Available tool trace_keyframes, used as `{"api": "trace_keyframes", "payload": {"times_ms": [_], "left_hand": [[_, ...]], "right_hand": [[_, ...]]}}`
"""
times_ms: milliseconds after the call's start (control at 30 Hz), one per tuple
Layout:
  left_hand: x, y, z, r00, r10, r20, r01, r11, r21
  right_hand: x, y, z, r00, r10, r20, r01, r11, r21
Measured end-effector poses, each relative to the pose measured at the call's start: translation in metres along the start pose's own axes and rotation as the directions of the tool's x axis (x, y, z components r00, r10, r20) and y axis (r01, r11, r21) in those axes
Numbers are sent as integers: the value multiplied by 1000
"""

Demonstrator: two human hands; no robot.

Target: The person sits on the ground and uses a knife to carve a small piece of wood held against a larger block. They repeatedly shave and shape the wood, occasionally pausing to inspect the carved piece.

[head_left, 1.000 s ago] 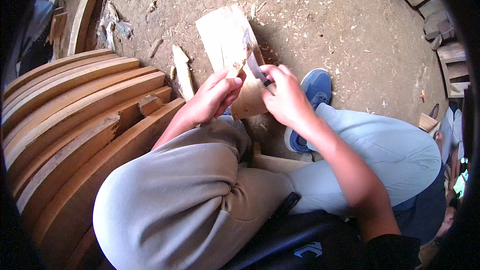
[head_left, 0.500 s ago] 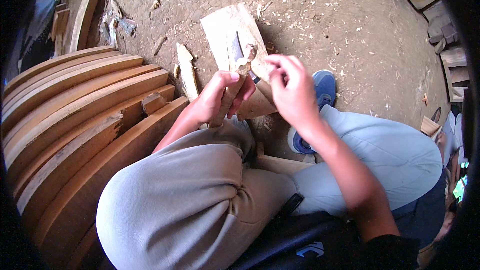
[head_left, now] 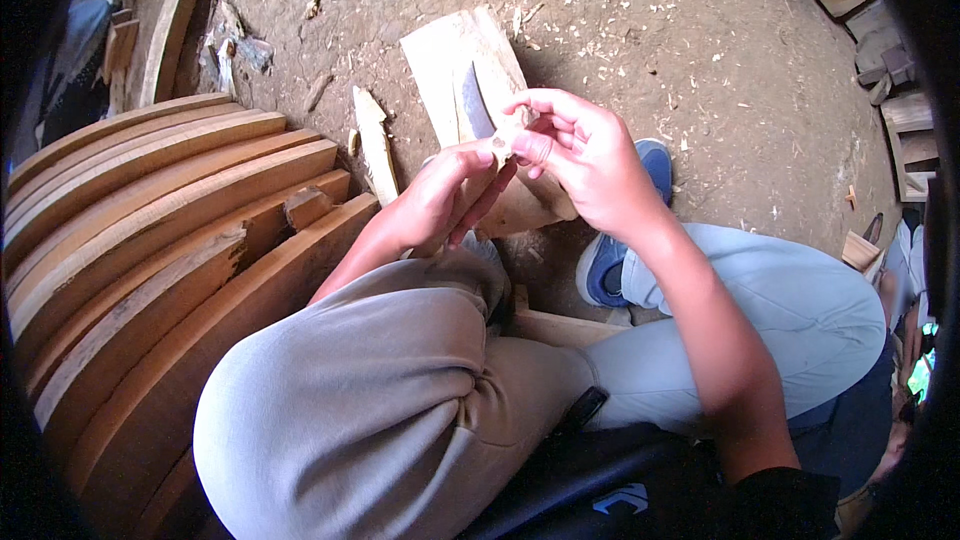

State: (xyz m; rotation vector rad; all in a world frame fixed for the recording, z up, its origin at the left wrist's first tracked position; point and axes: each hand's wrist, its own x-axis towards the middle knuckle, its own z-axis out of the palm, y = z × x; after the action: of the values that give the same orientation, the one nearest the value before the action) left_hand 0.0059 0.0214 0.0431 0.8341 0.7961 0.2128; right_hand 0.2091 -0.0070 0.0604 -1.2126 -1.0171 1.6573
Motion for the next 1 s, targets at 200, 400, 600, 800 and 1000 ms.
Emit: {"api": "trace_keyframes", "payload": {"times_ms": [200, 400, 600, 800, 1000], "left_hand": [[4, -7, -3, 999, -18, -47, 21, 998, 60], [8, -8, -3, 1000, 7, 13, -8, 999, 50], [5, 10, 6, 995, 61, -83, -66, 996, -58], [8, 58, 8, 979, 201, -40, -194, 971, 139], [14, 103, 11, 958, 271, -100, -228, 922, 313]], "right_hand": [[5, 1, -12, 995, 102, -18, -101, 993, 59], [3, 9, -5, 991, -60, -119, 30, 971, -236], [3, 1, -13, 982, 81, -173, -71, 995, 66], [-19, -50, -12, 987, -4, -158, -48, 944, -325], [-158, -125, -34, 945, -301, -130, -114, 71, -991]]}}
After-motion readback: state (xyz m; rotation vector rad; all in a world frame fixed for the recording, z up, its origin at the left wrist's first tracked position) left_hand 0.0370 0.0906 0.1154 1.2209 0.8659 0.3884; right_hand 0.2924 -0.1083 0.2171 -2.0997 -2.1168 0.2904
